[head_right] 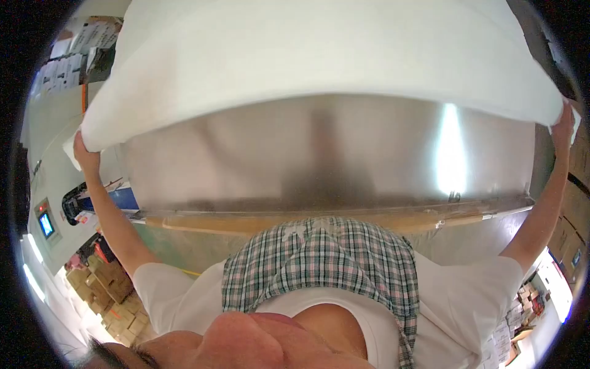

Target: Taking large stacks of white paper from a pile and arranging them on a metal sorting or machine surface.

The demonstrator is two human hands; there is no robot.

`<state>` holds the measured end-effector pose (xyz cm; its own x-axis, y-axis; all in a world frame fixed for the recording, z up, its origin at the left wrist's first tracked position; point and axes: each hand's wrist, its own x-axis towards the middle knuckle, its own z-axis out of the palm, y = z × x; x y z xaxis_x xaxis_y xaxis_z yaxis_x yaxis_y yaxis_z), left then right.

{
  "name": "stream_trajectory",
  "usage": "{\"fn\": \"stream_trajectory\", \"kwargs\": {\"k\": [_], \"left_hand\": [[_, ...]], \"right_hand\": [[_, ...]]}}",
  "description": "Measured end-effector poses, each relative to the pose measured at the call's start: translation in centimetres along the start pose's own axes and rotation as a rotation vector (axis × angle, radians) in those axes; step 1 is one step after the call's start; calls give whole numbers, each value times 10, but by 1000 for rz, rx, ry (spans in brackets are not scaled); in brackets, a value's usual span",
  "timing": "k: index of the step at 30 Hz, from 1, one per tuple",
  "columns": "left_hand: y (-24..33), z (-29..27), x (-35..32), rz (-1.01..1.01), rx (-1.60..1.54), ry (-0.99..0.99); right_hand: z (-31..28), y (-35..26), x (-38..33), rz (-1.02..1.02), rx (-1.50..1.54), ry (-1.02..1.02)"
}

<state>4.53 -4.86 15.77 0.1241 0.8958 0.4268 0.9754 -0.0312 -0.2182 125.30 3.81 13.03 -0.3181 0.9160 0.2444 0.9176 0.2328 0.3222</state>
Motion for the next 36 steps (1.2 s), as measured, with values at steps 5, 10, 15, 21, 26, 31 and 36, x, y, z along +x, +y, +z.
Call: {"fn": "stream_trajectory", "kwargs": {"k": [5, 10, 15, 21, 26, 31, 36], "left_hand": [[23, -20, -95, -9, -39, -70], [55, -15, -184, -87, -52, -232], [70, -18, -266, -186, -96, -349], [72, -26, -253, -200, -105, -509], [36, -13, -223, -79, -43, -934], [41, 45, -113, -163, 65, -1497], [88, 88, -59, -401, -78, -1514]], "right_hand": [[-12, -99, -97, 198, -29, -15], [-48, -180, -182, 273, 62, -89], [-55, -242, -226, 350, 80, -287], [-64, -249, -230, 325, 59, -494], [-28, -174, -226, 174, 79, -651], [29, -160, -123, 65, 177, -1213], [83, -143, -72, 21, -109, -1620]]}}
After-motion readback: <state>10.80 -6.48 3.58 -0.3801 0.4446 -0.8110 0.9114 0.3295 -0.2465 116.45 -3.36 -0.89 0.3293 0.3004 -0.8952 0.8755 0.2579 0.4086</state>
